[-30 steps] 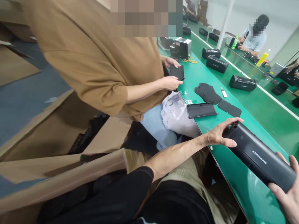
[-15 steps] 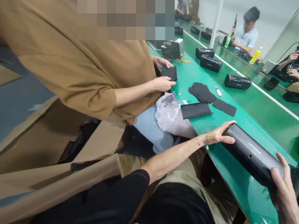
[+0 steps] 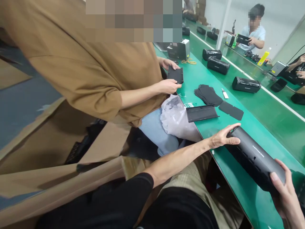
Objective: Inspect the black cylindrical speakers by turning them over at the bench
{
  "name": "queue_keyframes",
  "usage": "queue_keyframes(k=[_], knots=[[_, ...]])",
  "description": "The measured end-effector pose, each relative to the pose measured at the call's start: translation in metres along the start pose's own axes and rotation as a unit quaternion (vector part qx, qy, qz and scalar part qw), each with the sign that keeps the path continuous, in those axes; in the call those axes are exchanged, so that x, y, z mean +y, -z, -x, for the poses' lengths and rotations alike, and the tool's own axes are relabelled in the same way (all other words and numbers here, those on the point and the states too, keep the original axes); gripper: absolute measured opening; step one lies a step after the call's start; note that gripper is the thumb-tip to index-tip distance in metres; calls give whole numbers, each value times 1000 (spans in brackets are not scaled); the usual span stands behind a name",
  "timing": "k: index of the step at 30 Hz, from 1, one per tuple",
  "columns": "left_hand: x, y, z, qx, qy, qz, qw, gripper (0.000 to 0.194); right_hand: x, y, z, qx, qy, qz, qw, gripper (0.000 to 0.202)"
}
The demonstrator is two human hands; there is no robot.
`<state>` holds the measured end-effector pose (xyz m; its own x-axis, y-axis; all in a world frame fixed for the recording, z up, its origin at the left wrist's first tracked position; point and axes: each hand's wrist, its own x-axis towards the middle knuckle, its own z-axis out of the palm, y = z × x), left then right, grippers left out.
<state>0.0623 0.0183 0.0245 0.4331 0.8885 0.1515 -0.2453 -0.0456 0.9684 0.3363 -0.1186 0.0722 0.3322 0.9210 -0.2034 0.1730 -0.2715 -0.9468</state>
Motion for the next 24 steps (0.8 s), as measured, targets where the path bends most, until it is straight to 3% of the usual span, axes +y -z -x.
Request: queue_keyframes(k=[2, 4, 8, 13, 15, 18, 22, 24], knots=[[-1, 4, -1, -24, 11, 27, 999, 115, -5, 2, -2, -13, -95, -70, 993, 99], [0, 7, -4, -31, 23, 35, 999, 114, -10, 5, -2, -21, -141, -110, 984, 93], [-1, 7, -12, 2, 54, 46, 997, 108, -13, 4, 1, -41, -142, -112, 983, 93], [-8, 2, -20, 41, 97, 20, 994, 110, -17, -7, 6, -65, -161, -93, 980, 110], [-11, 2, -21, 51, 104, -5, 993, 107, -17, -4, 6, -63, -166, -36, 984, 110], [-12, 4, -23, 58, 88, -57, 993, 99, -13, 8, -1, -57, -89, 153, 983, 100], [-11, 4, -23, 53, 73, -108, 990, 88, -13, 8, -13, -75, 83, 344, 932, 105], [-11, 4, -23, 40, 72, -114, 990, 86, -15, -1, -18, -87, 121, 400, 904, 107]])
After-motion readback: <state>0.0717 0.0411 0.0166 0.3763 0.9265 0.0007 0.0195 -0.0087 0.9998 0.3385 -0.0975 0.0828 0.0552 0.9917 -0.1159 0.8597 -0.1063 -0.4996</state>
